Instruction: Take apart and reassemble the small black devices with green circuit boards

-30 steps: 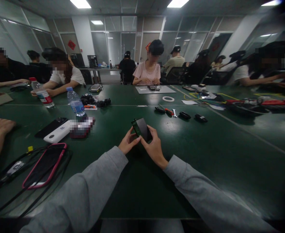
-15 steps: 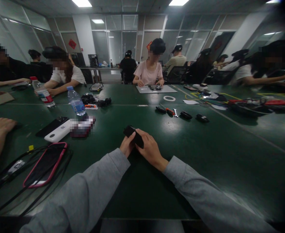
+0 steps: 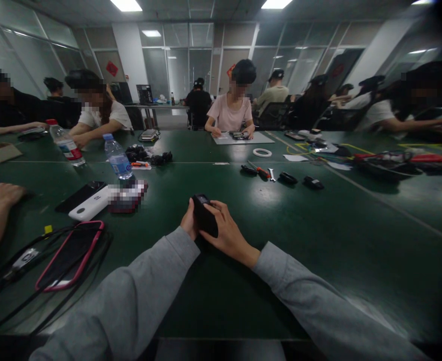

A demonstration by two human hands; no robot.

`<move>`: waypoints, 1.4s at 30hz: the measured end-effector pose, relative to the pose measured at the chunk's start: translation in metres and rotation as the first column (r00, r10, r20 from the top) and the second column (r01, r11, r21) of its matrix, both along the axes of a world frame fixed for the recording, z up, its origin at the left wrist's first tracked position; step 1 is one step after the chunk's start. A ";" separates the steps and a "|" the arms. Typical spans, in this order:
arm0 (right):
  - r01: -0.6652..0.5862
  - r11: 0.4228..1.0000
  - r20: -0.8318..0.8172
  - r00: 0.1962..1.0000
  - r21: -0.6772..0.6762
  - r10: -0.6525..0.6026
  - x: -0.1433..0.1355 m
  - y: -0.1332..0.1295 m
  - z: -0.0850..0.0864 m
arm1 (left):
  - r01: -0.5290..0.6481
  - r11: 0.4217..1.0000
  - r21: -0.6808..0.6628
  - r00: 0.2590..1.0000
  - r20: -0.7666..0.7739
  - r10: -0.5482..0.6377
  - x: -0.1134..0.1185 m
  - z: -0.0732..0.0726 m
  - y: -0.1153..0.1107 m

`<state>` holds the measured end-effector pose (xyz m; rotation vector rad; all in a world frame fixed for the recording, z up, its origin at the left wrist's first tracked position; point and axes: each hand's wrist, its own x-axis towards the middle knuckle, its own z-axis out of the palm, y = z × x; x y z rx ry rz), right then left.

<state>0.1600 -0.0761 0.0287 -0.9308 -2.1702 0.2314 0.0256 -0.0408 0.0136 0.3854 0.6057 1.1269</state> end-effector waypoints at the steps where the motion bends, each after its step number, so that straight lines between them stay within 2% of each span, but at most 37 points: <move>1: -0.007 1.000 -0.007 1.000 -0.002 0.007 0.000 -0.001 0.001 | 0.000 1.000 -0.015 1.000 -0.005 0.000 0.000 0.000 0.000; 6: -0.004 1.000 -0.058 0.998 0.004 0.004 0.000 -0.003 0.004 | -0.053 0.999 -0.008 0.996 -0.068 0.052 0.000 0.003 0.000; 10: 0.006 1.000 -0.049 0.999 -0.021 -0.007 0.001 -0.002 0.002 | -0.049 0.999 -0.013 0.995 -0.087 0.048 0.000 0.005 -0.001; 13: 0.021 0.997 -0.016 1.000 -0.070 -0.022 0.002 -0.002 0.000 | -0.040 0.998 -0.040 0.997 -0.070 0.037 0.000 0.004 0.000; 17: 0.037 0.995 0.013 0.999 -0.097 -0.036 0.001 -0.001 -0.003 | -0.020 1.000 -0.013 1.000 -0.023 0.020 0.000 0.000 0.003; 23: 0.044 0.996 -0.020 0.999 -0.079 -0.046 0.000 -0.001 -0.004 | -0.021 1.000 0.020 0.999 -0.036 0.021 -0.002 -0.002 0.004; 30: 0.065 0.998 -0.065 0.996 -0.013 -0.066 0.002 -0.001 0.000 | -0.040 0.998 -0.050 0.995 -0.092 0.035 -0.004 0.012 -0.001; 35: 0.069 0.998 -0.158 0.985 0.001 -0.068 0.003 -0.003 0.003 | -0.016 1.000 -0.018 1.000 -0.020 0.016 -0.005 0.010 0.000; 37: 0.104 0.995 -0.276 0.956 0.007 -0.098 0.006 0.000 0.005 | -0.010 1.000 -0.014 1.000 -0.003 0.009 -0.006 0.008 0.002; 39: 0.143 0.988 -0.437 0.886 -0.062 -0.156 0.014 0.009 0.006 | -0.020 0.999 -0.027 1.000 -0.020 0.019 -0.008 0.009 0.003; 41: 0.092 0.965 -0.607 0.762 -0.244 -0.227 0.024 0.022 0.008 | -0.035 0.998 -0.048 0.999 -0.041 0.033 -0.011 0.012 0.002; 42: 0.010 0.932 -0.684 0.676 -0.363 -0.274 0.030 0.030 0.008 | -0.037 0.998 -0.055 0.999 -0.041 0.035 -0.011 0.014 0.001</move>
